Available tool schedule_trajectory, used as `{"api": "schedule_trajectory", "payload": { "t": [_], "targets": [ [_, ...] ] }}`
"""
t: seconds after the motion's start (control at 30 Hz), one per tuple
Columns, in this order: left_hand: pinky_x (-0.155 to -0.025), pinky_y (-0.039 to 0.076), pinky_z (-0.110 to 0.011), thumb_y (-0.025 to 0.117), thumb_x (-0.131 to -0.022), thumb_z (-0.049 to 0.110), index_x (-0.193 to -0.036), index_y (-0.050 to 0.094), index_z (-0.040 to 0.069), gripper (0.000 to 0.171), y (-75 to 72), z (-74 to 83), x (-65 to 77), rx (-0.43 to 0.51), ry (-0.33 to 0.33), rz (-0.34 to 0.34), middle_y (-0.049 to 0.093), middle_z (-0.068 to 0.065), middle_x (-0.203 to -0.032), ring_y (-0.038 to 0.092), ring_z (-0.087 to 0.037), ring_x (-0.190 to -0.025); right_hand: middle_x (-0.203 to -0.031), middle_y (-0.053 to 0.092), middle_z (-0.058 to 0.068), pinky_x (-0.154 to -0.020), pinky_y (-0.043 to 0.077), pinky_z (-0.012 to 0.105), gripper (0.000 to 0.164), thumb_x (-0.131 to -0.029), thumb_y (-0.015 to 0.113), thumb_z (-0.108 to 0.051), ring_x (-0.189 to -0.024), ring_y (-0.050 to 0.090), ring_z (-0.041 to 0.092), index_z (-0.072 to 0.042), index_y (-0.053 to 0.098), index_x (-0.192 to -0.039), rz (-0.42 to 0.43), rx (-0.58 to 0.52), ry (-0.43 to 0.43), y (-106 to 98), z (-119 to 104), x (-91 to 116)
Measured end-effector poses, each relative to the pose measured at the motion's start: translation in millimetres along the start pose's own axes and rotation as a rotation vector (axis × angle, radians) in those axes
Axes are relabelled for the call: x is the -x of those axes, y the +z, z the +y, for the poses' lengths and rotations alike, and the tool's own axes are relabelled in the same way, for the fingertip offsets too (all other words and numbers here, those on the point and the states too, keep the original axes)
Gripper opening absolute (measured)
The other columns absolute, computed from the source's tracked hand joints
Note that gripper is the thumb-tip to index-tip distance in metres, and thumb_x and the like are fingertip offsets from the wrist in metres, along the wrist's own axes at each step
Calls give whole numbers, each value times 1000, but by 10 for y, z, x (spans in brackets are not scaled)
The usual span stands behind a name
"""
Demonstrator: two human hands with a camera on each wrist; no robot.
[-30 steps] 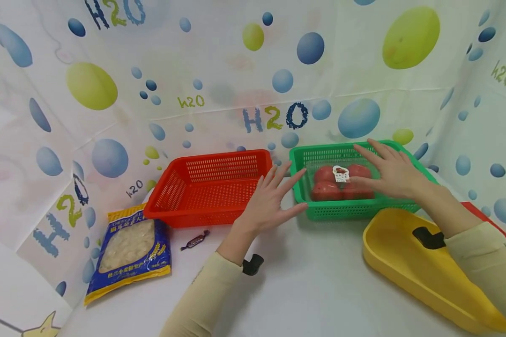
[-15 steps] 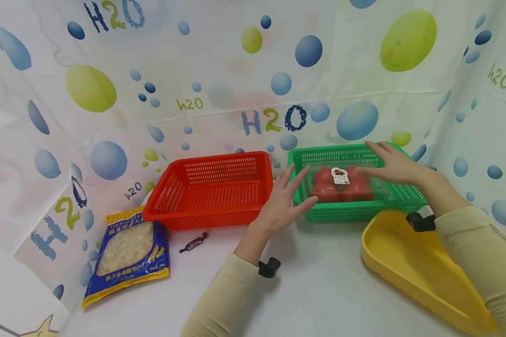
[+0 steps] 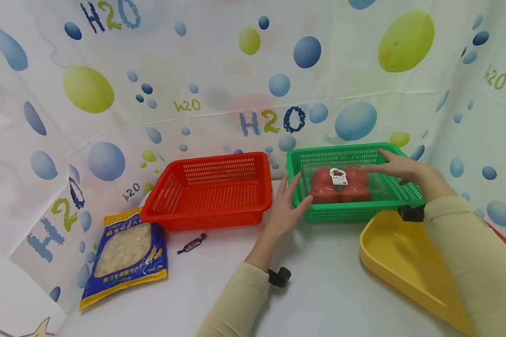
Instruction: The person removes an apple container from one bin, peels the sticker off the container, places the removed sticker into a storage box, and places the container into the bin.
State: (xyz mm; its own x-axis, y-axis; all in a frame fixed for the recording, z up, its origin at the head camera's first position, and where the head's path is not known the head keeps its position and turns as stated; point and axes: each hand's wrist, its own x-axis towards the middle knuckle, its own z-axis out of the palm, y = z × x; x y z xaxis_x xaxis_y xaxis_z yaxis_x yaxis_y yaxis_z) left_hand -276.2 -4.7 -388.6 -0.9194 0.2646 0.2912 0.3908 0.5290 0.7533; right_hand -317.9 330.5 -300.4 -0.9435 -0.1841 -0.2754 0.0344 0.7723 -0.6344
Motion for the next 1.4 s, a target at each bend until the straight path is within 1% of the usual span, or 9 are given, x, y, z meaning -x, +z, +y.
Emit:
{"api": "schedule_trajectory", "payload": {
  "t": [0.2, 0.33, 0.5, 0.73, 0.87, 0.97, 1.2, 1.3, 1.4],
  "targets": [
    [-108, 37, -61, 59, -97, 50, -159, 33, 32, 70, 121, -139, 35, 150, -57, 47, 18, 1, -167, 22, -28, -150, -156, -7, 41, -101, 39, 70, 114, -96, 56, -60, -137, 17, 62, -1, -22, -154, -93, -144, 98, 24, 102, -63],
    [-110, 39, -54, 60, -99, 43, -158, 36, 26, 66, 173, -187, 62, 285, -71, 70, 18, 5, -167, 26, -25, -149, -156, -7, 42, -101, 42, 66, 113, -97, 55, -60, -136, 22, 63, 4, -21, -153, -133, -176, 130, 49, 133, -108],
    [-112, 38, -46, 61, -101, 31, -158, 37, 22, 63, 231, -196, 57, 435, -82, 79, 17, 2, -168, 26, -23, -149, -153, 2, 46, -99, 46, 63, 111, -99, 51, -61, -133, 27, 65, 13, -11, -152, -187, -178, 173, 70, 157, -161],
    [-98, 51, -48, 60, -102, 25, -157, 38, 25, 60, 282, -192, 55, 555, -133, 87, 15, 6, -168, 37, -37, -142, -151, 9, 47, -105, 41, 63, 109, -99, 45, -64, -134, 32, 62, 18, -7, -151, -244, -177, 211, 104, 233, -225],
    [-97, 52, -47, 60, -102, 24, -157, 38, 26, 59, 297, -201, 49, 580, -138, 86, 15, 7, -168, 37, -38, -142, -152, 7, 47, -108, 35, 64, 108, -100, 43, -64, -135, 31, 60, 18, -8, -150, -264, -217, 215, 117, 251, -229],
    [-97, 52, -47, 60, -101, 25, -157, 39, 27, 59, 302, -205, 47, 583, -140, 82, 15, 7, -168, 37, -38, -142, -152, 6, 47, -109, 33, 64, 107, -101, 43, -63, -137, 28, 60, 18, -7, -151, -247, -257, 219, 128, 255, -221],
    [-96, 53, -45, 61, -101, 25, -154, 42, 30, 57, 320, -216, 38, 614, -155, 71, 17, 15, -166, 38, -35, -141, -151, 22, 41, -99, 50, 55, 97, -102, 47, -58, -132, 38, 56, 18, 11, -151, -163, -284, 172, 138, 303, -172],
    [-95, 54, -45, 61, -101, 25, -154, 43, 30, 56, 324, -220, 34, 613, -162, 77, 18, 17, -165, 39, -35, -140, -150, 20, 42, -100, 48, 57, 99, -102, 49, -57, -133, 36, 57, 16, 6, -152, -179, -305, 150, 112, 327, -163],
    [-94, 54, -45, 60, -101, 25, -154, 43, 29, 55, 326, -231, 27, 608, -156, 87, 18, 14, -166, 41, -37, -139, -152, 12, 45, -107, 38, 64, 99, -103, 48, -53, -137, 27, 60, 11, -6, -154, -228, -362, 138, 82, 352, -167]
  ]
}}
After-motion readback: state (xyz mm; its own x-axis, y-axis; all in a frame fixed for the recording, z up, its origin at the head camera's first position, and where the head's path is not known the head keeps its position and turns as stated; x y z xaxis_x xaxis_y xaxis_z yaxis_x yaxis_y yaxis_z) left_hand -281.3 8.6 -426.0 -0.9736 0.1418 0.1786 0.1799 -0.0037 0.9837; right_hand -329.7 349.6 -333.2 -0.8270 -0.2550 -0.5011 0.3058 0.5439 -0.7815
